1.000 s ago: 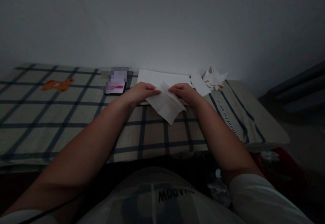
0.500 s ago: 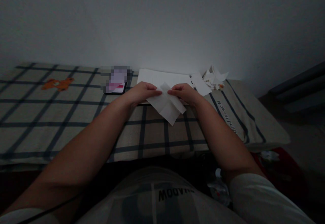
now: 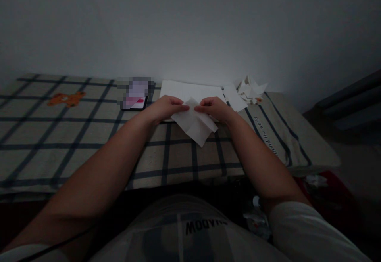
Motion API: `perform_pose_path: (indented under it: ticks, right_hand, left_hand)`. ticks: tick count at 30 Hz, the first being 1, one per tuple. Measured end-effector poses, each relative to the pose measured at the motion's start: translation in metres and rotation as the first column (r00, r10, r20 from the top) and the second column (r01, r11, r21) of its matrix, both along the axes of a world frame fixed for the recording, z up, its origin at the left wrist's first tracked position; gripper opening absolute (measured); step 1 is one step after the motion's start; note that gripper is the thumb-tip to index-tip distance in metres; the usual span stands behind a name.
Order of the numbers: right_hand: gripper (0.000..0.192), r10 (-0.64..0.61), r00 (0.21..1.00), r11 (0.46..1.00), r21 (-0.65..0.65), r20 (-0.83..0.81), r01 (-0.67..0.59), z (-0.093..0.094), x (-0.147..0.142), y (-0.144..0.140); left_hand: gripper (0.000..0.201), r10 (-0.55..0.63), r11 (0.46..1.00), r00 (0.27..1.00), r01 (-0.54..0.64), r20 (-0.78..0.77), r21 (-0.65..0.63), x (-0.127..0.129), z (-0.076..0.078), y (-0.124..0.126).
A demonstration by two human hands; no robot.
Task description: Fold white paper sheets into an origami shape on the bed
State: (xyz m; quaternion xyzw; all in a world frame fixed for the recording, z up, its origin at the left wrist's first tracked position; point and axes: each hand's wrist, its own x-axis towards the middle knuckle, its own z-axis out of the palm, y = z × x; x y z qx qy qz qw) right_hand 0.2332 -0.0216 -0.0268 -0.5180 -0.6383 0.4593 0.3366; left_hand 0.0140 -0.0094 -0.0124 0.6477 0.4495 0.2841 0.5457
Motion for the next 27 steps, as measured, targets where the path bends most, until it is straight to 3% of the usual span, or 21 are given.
perform_pose_path:
  ticks: [4, 9, 14, 20, 23, 27]
  right_hand:
    - [0.029, -0.001, 1.000, 1.000, 0.004, 0.014, 0.001, 0.001, -0.005, -0.004]
    - [0.030, -0.021, 1.000, 0.999, 0.036, -0.018, 0.021, 0.000, -0.001, 0.000]
    - [0.034, -0.005, 1.000, 0.998, 0.058, -0.003, 0.005, 0.002, 0.011, 0.006]
    - [0.033, 0.026, 0.997, 0.996, 0.089, 0.073, -0.033, 0.004, 0.011, 0.003]
    - [0.034, 0.045, 0.993, 0.994, 0.094, 0.114, -0.056, 0.004, 0.010, 0.003]
    - [0.032, -0.027, 0.996, 0.995, 0.097, 0.084, 0.019, 0.005, 0.011, 0.004]
  left_hand:
    - [0.022, 0.025, 0.996, 0.999, -0.021, -0.042, 0.091, 0.002, 0.002, -0.002]
    - [0.029, 0.139, 0.977, 0.990, -0.135, -0.015, 0.166, 0.000, 0.005, -0.003]
    - [0.025, 0.222, 0.968, 0.958, -0.239, 0.182, 0.074, -0.002, 0.004, 0.003]
    - [0.020, 0.199, 0.977, 0.963, -0.182, 0.182, -0.106, 0.000, 0.008, 0.003]
    - [0.022, 0.157, 0.985, 0.979, -0.145, 0.128, -0.096, 0.000, 0.007, 0.002]
    - [0.024, 0.197, 0.979, 0.977, -0.200, 0.077, 0.034, -0.004, 0.001, 0.006]
